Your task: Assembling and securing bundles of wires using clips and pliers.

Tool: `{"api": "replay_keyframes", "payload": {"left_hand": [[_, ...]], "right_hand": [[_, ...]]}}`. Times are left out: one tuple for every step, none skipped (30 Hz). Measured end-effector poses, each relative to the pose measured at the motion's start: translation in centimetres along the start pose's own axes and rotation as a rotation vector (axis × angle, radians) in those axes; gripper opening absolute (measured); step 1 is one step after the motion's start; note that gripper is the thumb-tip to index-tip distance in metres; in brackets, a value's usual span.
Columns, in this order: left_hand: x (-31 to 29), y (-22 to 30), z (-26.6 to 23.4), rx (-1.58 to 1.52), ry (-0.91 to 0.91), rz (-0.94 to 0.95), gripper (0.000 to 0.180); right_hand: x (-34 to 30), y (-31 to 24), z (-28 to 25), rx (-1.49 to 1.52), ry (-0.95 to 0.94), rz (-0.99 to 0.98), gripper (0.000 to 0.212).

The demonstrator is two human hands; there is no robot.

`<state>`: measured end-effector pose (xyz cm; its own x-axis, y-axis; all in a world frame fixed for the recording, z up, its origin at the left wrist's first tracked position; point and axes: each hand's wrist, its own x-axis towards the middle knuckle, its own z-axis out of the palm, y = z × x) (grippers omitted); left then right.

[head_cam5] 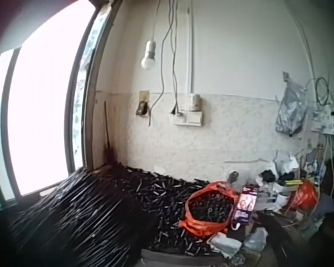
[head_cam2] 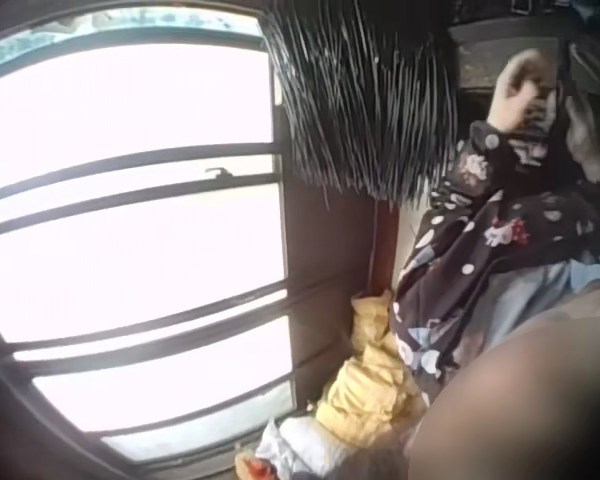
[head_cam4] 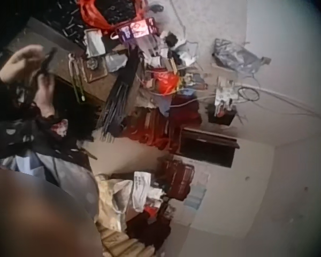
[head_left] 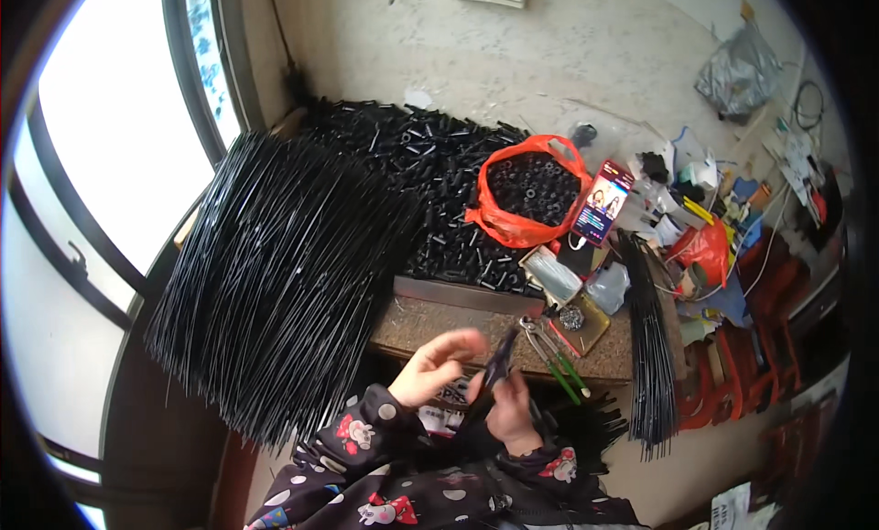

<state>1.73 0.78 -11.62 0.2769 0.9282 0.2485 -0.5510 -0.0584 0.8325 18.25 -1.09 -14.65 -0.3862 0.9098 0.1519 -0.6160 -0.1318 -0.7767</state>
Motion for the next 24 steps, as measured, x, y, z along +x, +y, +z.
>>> {"api": "replay_keyframes", "payload": {"left_hand": [[0.1, 0.1, -0.1, -0.096, -0.012, 0.057, 0.061], [0.5, 0.7, 0.3, -0.091, -0.02, 0.042, 0.061], [0.6, 1.5, 0.7, 0.11, -0.082, 0.08, 0.069], [0.5, 2.1, 1.2, 0.31, -0.143, 0.116, 0.077], [0.4, 2.8, 2.4, 0.492, -0.022, 0.129, 0.067], [0.3, 2.6, 2.0, 0.608, 0.015, 0.086, 0.057], [0.2, 2.4, 1.6, 0.726, 0.06, 0.044, 0.047], [0.2, 2.7, 1.5, 0.75, 0.094, 0.055, 0.033], [0.2, 2.8, 1.4, 0.698, 0.07, 0.084, 0.034], [0.2, 2.9, 1.2, 0.645, 0.048, 0.114, 0.035], [0.3, 3.0, 0.6, 0.747, 0.001, 0.171, 0.034], [0.2, 3.1, 0.5, 0.668, -0.024, 0.106, 0.034], [0.2, 3.4, 0.5, 0.587, -0.046, 0.043, 0.033], [0.3, 4.2, 0.4, 0.634, -0.118, 0.086, 0.032], [0.3, 4.5, 0.1, 0.638, -0.11, 0.079, 0.032], [0.2, 4.7, -0.2, 0.546, -0.192, 0.069, 0.031], [0.4, 4.5, -0.5, 0.446, -0.281, 0.061, 0.031], [0.5, 4.2, -0.8, 0.407, -0.313, 0.073, 0.031], [0.5, 4.0, -0.8, 0.362, -0.325, 0.013, 0.031], [0.5, 4.0, -1.0, 0.322, -0.335, -0.047, 0.034], [0.7, 4.0, -1.4, 0.337, -0.428, -0.044, 0.033], [0.7, 3.8, -1.4, 0.369, -0.383, 0.007, 0.028], [0.4, 3.5, -1.4, 0.401, -0.337, 0.059, 0.024], [-0.3, 2.6, -1.0, 0.353, -0.043, -0.065, 0.022]], "right_hand": [[0.4, 0.8, 1.0, 0.027, 0.4, -0.121, 0.017], [0.8, 1.0, 0.8, -0.112, 0.437, -0.213, 0.016], [0.9, 1.2, 0.9, -0.253, 0.473, -0.298, 0.015], [0.3, 1.0, 1.6, -0.428, 0.461, -0.343, 0.017], [0.1, 0.6, 2.4, -0.53, 0.41, -0.399, 0.018], [0.2, 0.2, 3.1, -0.632, 0.355, -0.451, 0.018], [0.4, 0.4, 3.5, -0.62, 0.391, -0.427, 0.016], [0.4, 0.4, 3.5, -0.611, 0.39, -0.414, 0.016], [0.4, 0.3, 3.3, -0.657, 0.346, -0.38, 0.014], [0.5, 0.1, 3.1, -0.702, 0.3, -0.346, 0.011], [0.5, -0.7, 3.1, -0.747, 0.273, -0.249, 0.011], [0.5, -1.1, 2.9, -0.703, 0.218, -0.203, 0.012], [0.6, -1.4, 2.6, -0.659, 0.163, -0.159, 0.013], [0.7, -1.8, 2.4, -0.561, 0.093, -0.055, 0.016], [0.8, -1.8, 2.1, -0.554, 0.089, -0.048, 0.016], [1.0, -1.6, 1.6, -0.398, 0.022, 0.019, 0.017], [1.1, -1.4, 1.0, -0.249, -0.036, 0.079, 0.018], [1.1, -1.3, 0.5, -0.207, -0.092, 0.128, 0.029], [1.2, -1.0, 0.0, -0.209, -0.088, 0.127, 0.029], [1.3, -0.7, -0.5, -0.222, -0.183, 0.152, 0.029], [1.4, -0.4, -0.8, -0.236, -0.278, 0.177, 0.03], [1.5, -0.3, -0.8, -0.244, -0.302, 0.137, 0.027], [1.6, -0.4, -0.2, -0.249, -0.135, 0.102, 0.021], [1.9, -0.4, 0.6, -0.253, 0.031, 0.069, 0.014]]}}
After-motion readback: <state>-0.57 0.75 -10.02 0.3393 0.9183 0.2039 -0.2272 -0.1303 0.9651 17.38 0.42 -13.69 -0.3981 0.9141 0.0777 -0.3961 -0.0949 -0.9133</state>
